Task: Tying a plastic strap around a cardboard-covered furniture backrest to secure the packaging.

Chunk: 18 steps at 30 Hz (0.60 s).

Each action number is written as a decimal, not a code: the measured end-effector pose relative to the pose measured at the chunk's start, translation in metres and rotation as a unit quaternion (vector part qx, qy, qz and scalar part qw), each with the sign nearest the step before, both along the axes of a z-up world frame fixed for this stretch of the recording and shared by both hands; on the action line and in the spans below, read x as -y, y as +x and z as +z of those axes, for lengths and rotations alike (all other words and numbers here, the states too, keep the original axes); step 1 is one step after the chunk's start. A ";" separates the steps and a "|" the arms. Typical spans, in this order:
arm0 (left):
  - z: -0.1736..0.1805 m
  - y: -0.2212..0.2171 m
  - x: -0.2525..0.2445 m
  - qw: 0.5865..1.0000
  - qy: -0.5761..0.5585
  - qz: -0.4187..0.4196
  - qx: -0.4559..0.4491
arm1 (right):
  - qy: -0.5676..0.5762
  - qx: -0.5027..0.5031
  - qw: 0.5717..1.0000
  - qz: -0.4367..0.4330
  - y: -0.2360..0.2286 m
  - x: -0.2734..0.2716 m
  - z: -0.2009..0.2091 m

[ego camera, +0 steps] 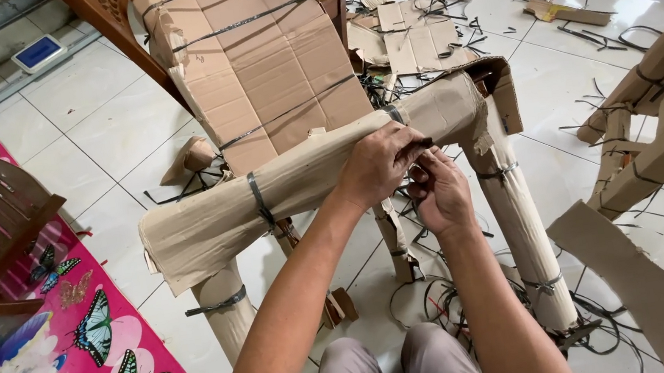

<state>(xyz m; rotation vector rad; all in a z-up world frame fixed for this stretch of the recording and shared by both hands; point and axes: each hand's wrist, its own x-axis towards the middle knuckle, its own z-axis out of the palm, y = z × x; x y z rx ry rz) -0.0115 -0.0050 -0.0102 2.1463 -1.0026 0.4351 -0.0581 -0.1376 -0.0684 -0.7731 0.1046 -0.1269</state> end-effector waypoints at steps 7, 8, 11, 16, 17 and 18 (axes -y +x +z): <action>0.001 0.001 0.002 0.999 -0.052 0.006 -0.007 | -0.005 0.016 1.000 -0.008 0.001 0.000 -0.004; 0.003 0.001 0.001 0.998 -0.058 0.001 0.001 | -0.012 0.017 1.000 -0.010 0.002 -0.001 -0.004; 0.003 0.001 0.003 0.997 -0.071 0.026 -0.007 | 0.000 0.028 1.000 -0.002 -0.007 -0.004 0.009; -0.008 0.010 0.010 0.994 -0.092 0.064 -0.005 | -0.047 0.024 0.998 -0.038 -0.016 -0.006 0.014; -0.011 0.013 0.011 0.993 -0.089 0.076 0.004 | -0.072 0.026 0.996 -0.053 -0.019 -0.006 0.017; -0.009 0.011 0.012 0.993 -0.090 0.075 0.004 | -0.073 0.026 0.996 -0.053 -0.021 -0.007 0.017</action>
